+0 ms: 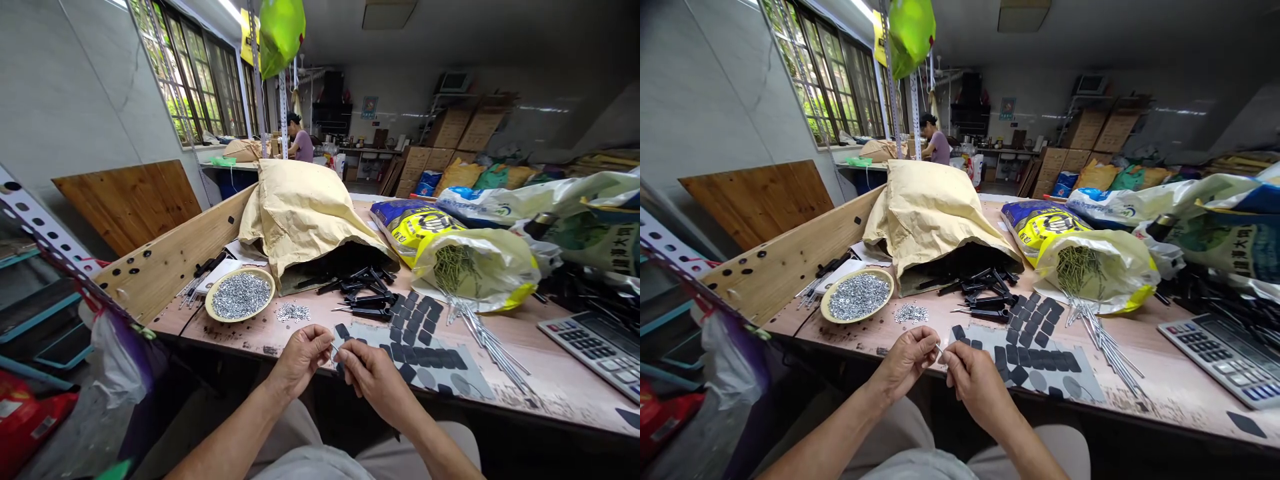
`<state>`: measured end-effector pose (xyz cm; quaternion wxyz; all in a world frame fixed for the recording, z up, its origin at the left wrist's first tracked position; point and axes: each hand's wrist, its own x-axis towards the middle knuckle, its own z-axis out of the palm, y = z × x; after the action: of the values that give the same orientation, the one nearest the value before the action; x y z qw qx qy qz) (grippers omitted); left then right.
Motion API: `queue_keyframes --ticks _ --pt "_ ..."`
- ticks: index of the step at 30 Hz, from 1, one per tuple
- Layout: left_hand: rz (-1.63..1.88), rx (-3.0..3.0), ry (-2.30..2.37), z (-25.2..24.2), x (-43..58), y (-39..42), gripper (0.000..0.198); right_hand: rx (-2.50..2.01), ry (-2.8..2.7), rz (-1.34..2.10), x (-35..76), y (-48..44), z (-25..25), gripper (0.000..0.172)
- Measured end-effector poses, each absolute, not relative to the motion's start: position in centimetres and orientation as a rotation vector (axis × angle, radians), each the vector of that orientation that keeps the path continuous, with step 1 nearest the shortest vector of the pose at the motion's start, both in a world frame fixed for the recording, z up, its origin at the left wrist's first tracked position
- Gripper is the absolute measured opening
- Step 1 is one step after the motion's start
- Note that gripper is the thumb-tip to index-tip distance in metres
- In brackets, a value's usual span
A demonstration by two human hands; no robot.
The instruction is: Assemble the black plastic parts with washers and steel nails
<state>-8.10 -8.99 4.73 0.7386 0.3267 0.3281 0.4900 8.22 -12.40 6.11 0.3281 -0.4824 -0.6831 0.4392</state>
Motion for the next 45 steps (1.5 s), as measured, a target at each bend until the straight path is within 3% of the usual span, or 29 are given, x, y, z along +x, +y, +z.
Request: queue_keyframes --ticks 2,5,12,15,19,28,41,45 --pt "1.087 0.780 0.741 4.6 -8.1 -9.0 0.028 -1.214 -1.648 1.385 8.2 -12.3 5.9 0.033" --pt "1.093 0.844 0.771 4.4 -8.0 -9.0 0.027 -1.220 -1.641 1.360 8.2 -12.3 5.5 0.033" --pt "1.063 0.759 0.804 4.4 -7.9 -8.7 0.033 -1.383 -2.080 0.536 8.5 -12.1 5.7 0.027" --pt "1.084 0.744 0.803 4.5 -7.9 -8.6 0.031 -1.432 -2.152 0.342 8.4 -12.1 5.7 0.028" --pt "1.123 0.738 0.776 4.8 -8.0 -8.6 0.027 -1.428 -2.109 0.431 8.3 -12.0 6.2 0.027" --pt "1.028 0.657 0.693 4.4 -8.6 -8.5 0.026 -1.313 -1.780 1.108 8.2 -11.9 6.4 0.029" --pt "1.079 0.823 0.828 4.4 -7.9 -8.4 0.026 -1.460 -2.013 0.525 8.0 -11.9 5.6 0.028" --pt "1.088 0.799 0.775 4.4 -7.8 -8.4 0.026 -1.407 -1.960 0.697 8.1 -12.0 5.7 0.032"
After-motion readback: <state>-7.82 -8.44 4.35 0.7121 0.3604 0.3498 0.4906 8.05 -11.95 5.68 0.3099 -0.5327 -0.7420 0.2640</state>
